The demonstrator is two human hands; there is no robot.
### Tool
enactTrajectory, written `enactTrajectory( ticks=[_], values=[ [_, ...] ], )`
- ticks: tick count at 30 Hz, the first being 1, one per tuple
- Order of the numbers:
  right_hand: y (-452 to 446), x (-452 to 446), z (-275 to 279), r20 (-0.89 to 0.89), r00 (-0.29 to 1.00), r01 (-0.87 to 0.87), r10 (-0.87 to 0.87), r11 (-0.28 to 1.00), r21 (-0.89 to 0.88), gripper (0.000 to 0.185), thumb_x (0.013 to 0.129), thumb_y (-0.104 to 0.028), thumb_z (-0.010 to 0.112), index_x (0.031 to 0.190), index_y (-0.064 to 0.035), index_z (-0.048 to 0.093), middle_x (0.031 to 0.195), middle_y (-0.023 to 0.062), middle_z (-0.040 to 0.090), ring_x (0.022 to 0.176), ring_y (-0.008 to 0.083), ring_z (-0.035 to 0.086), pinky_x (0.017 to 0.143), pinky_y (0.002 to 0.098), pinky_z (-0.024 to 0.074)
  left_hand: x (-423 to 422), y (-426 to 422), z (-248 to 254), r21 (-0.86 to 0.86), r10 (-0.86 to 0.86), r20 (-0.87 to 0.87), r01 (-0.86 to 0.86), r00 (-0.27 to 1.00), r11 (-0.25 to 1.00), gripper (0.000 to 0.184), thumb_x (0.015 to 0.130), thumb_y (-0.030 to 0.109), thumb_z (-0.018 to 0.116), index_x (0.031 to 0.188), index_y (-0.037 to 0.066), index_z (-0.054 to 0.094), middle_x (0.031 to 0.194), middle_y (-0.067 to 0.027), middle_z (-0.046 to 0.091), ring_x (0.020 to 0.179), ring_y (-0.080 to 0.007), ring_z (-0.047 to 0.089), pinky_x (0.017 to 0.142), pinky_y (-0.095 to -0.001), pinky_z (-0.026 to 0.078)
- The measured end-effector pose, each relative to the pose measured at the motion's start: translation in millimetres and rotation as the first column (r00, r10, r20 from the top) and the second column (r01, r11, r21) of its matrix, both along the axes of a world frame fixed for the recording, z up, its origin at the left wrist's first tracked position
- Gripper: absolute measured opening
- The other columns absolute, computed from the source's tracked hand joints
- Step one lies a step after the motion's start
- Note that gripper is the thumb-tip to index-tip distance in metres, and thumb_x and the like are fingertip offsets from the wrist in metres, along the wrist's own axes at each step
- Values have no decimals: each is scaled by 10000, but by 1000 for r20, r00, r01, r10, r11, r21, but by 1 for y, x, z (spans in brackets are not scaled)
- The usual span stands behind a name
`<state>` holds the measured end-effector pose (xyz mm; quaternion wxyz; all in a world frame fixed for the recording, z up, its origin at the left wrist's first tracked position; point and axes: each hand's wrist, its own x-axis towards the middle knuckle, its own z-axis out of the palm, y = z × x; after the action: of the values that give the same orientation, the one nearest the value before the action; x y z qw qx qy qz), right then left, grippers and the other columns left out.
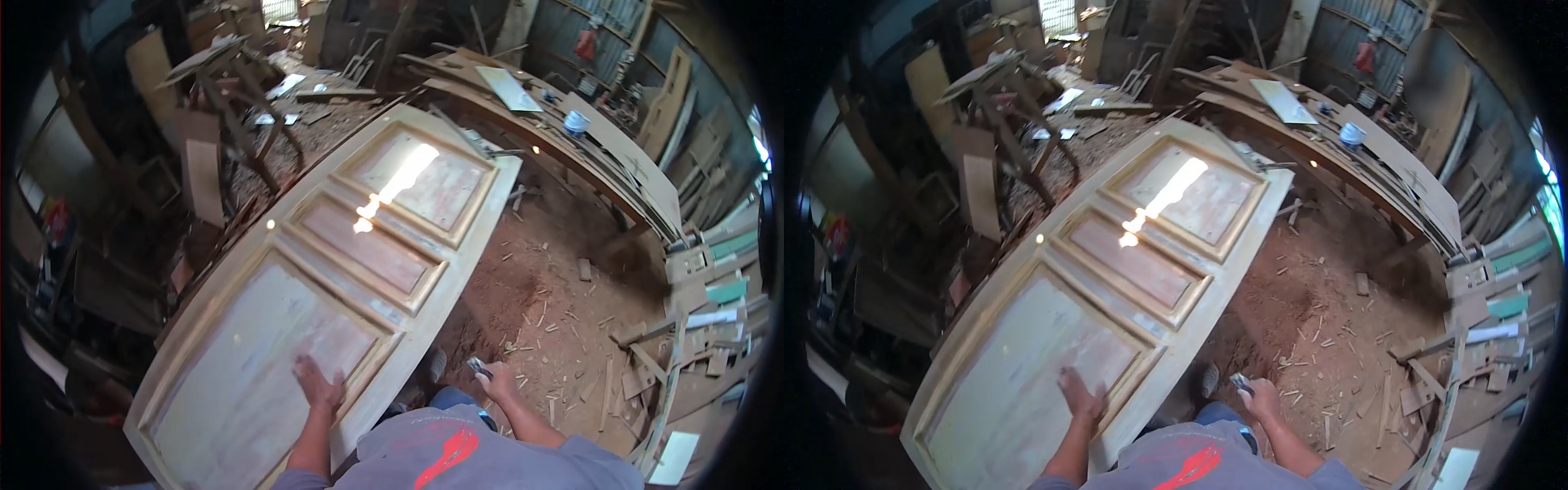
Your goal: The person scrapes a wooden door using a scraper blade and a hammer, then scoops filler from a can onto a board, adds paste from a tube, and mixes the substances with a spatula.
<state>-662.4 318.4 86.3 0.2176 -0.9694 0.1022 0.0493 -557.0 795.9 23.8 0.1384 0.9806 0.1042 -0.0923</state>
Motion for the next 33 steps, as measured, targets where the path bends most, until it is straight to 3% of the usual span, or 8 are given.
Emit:
enactTrajectory(
  ticks=[3,6,7,11,16,20,24,33],
  values=[
    [-30,-40,-5,3,977,210,-211,975,69,360,875,-329,827,1096,-46,822,1002,196,776,977,403,723,913,496,563,46,-41,-40,-415,-246,139,282,959,865,946,1009,475,650,1649,-114,278,1729,-327,269,1648,-434,192,1354,-540,116],
    [-53,-67,-26,131,900,389,-416,902,188,359,890,-308,826,1121,-33,820,1014,200,787,953,370,745,885,462,577,71,-111,13,-410,-284,337,412,898,814,835,990,392,718,1602,-82,407,1660,-333,402,1596,-452,318,1340,-518,192],
    [-59,-68,-30,161,862,440,-481,867,234,347,905,-294,823,1129,-29,818,1010,193,793,940,340,756,873,438,582,78,-133,21,-340,-342,419,494,841,800,755,971,349,760,1549,-59,496,1598,-320,496,1512,-476,446,1292,-515,312],
    [-84,-24,-16,129,714,497,-689,627,600,298,966,-259,799,1153,-27,812,1054,147,810,934,260,780,863,382,598,97,-238,67,-713,-489,46,371,871,595,716,986,355,777,1515,-63,535,1532,-270,588,1425,-377,574,1199,-456,448],
    [-125,77,54,138,827,297,-545,632,716,299,989,-209,765,1222,-24,785,1096,138,811,948,206,769,873,352,595,101,-397,74,-970,-549,-56,85,834,229,693,1029,343,771,1527,-64,512,1449,-195,662,1344,-268,638,1139,-374,493],
    [-176,126,71,444,850,-6,-283,838,545,357,948,-161,766,1277,-24,754,1153,170,790,1018,308,774,931,409,603,125,-489,100,-974,-559,-103,30,823,224,693,1043,341,763,1542,-60,498,1403,-146,673,1284,-217,653,1123,-356,498],
    [-222,146,60,448,880,-103,-160,856,507,388,934,-188,757,1302,-67,738,1304,181,740,1226,364,700,1078,445,550,148,-541,105,-979,-518,-150,-52,842,199,542,1057,327,750,1447,-26,618,1258,-74,726,1155,-164,680,1044,-332,533],
    [-335,180,12,354,924,3,-147,926,378,436,962,-355,783,1326,-117,760,1382,190,709,1277,359,673,1113,465,523,255,-619,53,-958,-346,-281,-239,895,159,280,1120,253,636,1256,31,740,1085,-84,796,936,-163,744,831,-327,602]
  ],
)
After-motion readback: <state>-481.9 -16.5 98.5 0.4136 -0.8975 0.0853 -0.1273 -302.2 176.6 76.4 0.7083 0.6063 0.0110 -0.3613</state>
